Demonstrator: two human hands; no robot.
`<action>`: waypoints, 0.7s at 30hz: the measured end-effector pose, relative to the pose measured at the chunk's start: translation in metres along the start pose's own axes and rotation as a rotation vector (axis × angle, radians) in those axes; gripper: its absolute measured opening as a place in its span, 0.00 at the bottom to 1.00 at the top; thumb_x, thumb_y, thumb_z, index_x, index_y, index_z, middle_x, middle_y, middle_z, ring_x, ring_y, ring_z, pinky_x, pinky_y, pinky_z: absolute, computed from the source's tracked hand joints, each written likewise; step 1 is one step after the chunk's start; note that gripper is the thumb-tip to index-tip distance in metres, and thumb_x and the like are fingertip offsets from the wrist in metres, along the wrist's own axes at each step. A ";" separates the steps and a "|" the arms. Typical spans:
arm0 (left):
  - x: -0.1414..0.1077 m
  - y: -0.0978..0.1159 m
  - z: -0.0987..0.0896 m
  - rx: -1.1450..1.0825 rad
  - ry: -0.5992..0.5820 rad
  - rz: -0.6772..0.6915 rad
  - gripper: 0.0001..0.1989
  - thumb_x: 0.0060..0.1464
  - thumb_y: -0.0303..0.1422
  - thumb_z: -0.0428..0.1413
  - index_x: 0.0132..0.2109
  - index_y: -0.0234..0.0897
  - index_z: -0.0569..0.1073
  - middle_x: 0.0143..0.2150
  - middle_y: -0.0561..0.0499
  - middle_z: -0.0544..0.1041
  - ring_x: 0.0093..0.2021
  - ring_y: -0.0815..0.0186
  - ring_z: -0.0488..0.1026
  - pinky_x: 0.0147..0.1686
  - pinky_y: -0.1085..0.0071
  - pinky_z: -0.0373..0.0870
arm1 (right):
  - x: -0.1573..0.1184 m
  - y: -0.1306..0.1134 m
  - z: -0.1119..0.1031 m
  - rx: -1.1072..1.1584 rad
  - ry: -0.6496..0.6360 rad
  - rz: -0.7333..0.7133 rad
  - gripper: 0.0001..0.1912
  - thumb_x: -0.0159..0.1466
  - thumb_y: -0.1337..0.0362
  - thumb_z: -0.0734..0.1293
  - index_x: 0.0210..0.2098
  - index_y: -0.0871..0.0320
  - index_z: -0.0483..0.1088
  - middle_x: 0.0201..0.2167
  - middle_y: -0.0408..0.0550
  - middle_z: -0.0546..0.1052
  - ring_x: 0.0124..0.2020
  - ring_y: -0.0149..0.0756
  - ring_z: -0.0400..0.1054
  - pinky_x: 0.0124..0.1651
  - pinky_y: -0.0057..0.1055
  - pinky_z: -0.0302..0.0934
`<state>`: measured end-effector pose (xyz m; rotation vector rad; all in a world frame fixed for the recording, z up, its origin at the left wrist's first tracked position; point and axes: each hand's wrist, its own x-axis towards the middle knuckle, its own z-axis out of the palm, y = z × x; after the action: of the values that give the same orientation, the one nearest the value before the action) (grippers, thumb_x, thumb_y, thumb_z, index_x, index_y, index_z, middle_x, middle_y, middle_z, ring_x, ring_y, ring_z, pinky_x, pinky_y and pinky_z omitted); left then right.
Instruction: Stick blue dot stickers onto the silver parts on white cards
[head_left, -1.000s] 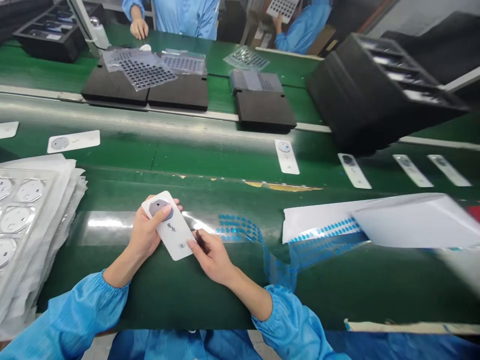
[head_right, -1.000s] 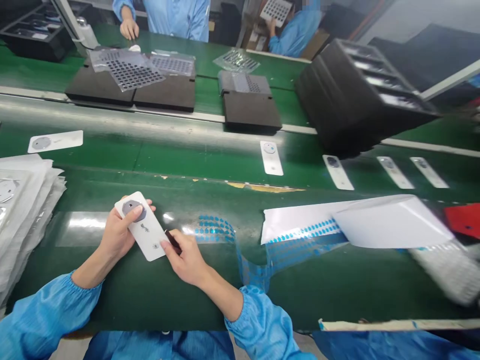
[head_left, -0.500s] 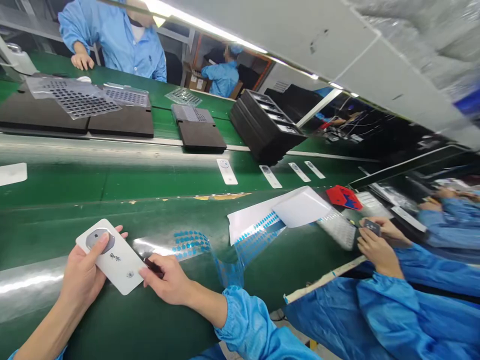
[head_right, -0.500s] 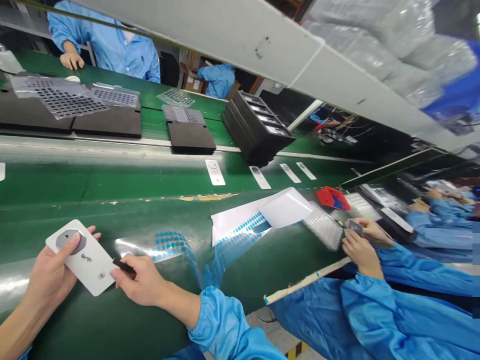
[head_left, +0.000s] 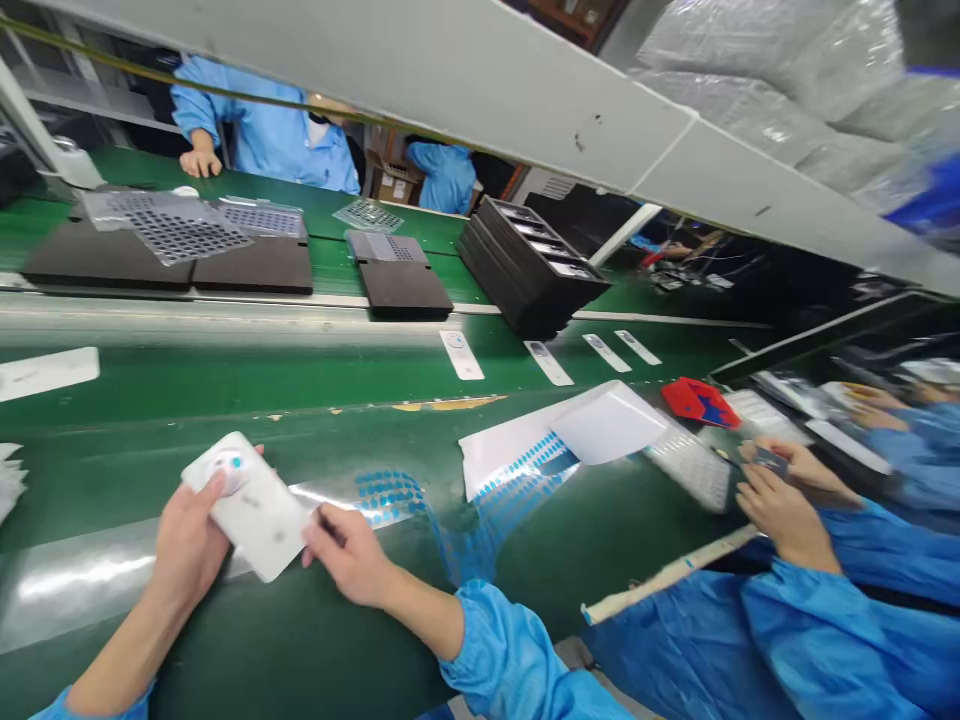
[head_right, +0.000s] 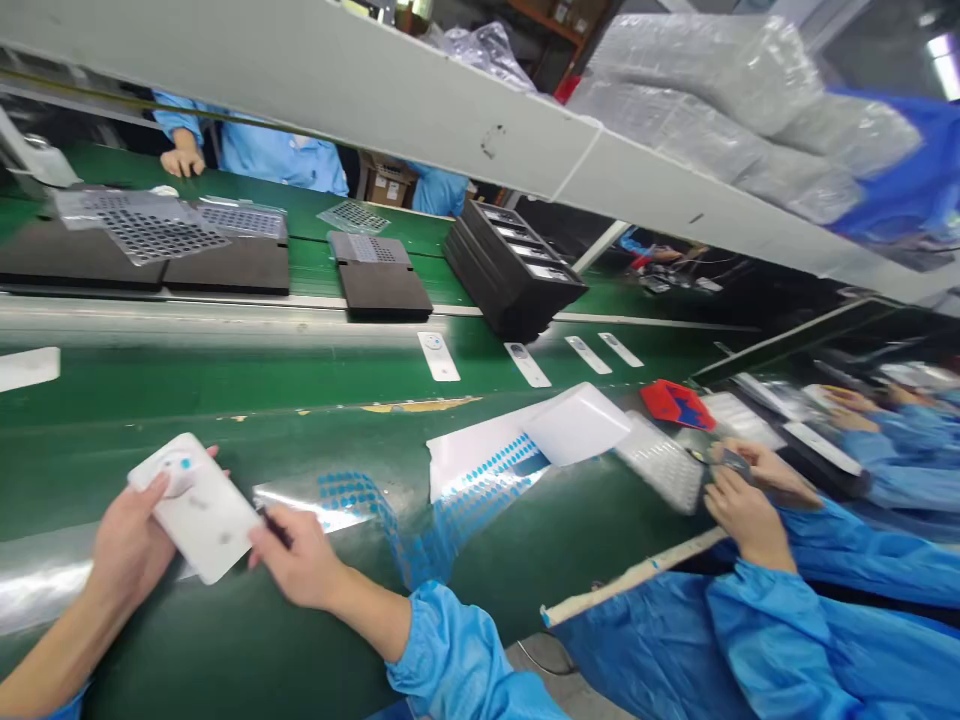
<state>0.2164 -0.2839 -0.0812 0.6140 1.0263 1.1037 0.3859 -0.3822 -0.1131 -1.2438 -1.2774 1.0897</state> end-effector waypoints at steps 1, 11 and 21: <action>0.003 -0.003 -0.002 -0.012 -0.039 0.050 0.29 0.41 0.43 0.75 0.49 0.37 0.78 0.48 0.46 0.83 0.40 0.60 0.81 0.35 0.70 0.82 | 0.005 -0.001 -0.003 0.002 0.076 0.020 0.28 0.70 0.37 0.61 0.28 0.55 0.65 0.21 0.43 0.75 0.22 0.32 0.66 0.28 0.29 0.60; 0.008 -0.017 -0.019 0.458 -0.211 0.309 0.19 0.59 0.47 0.60 0.44 0.33 0.76 0.34 0.45 0.80 0.32 0.66 0.76 0.31 0.72 0.73 | 0.123 -0.002 -0.074 -0.097 0.475 0.091 0.31 0.63 0.32 0.61 0.32 0.55 0.68 0.25 0.45 0.71 0.24 0.35 0.61 0.29 0.32 0.56; 0.100 0.115 -0.051 1.086 0.333 0.386 0.13 0.62 0.32 0.60 0.53 0.36 0.77 0.57 0.44 0.78 0.60 0.58 0.73 0.63 0.58 0.67 | 0.050 0.016 -0.055 -0.360 0.248 -0.188 0.22 0.73 0.48 0.59 0.49 0.55 0.77 0.40 0.52 0.78 0.40 0.45 0.72 0.46 0.39 0.63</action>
<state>0.1310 -0.1529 -0.0432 1.5762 1.8586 0.9195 0.4437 -0.3337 -0.1211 -1.4395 -1.4019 0.5655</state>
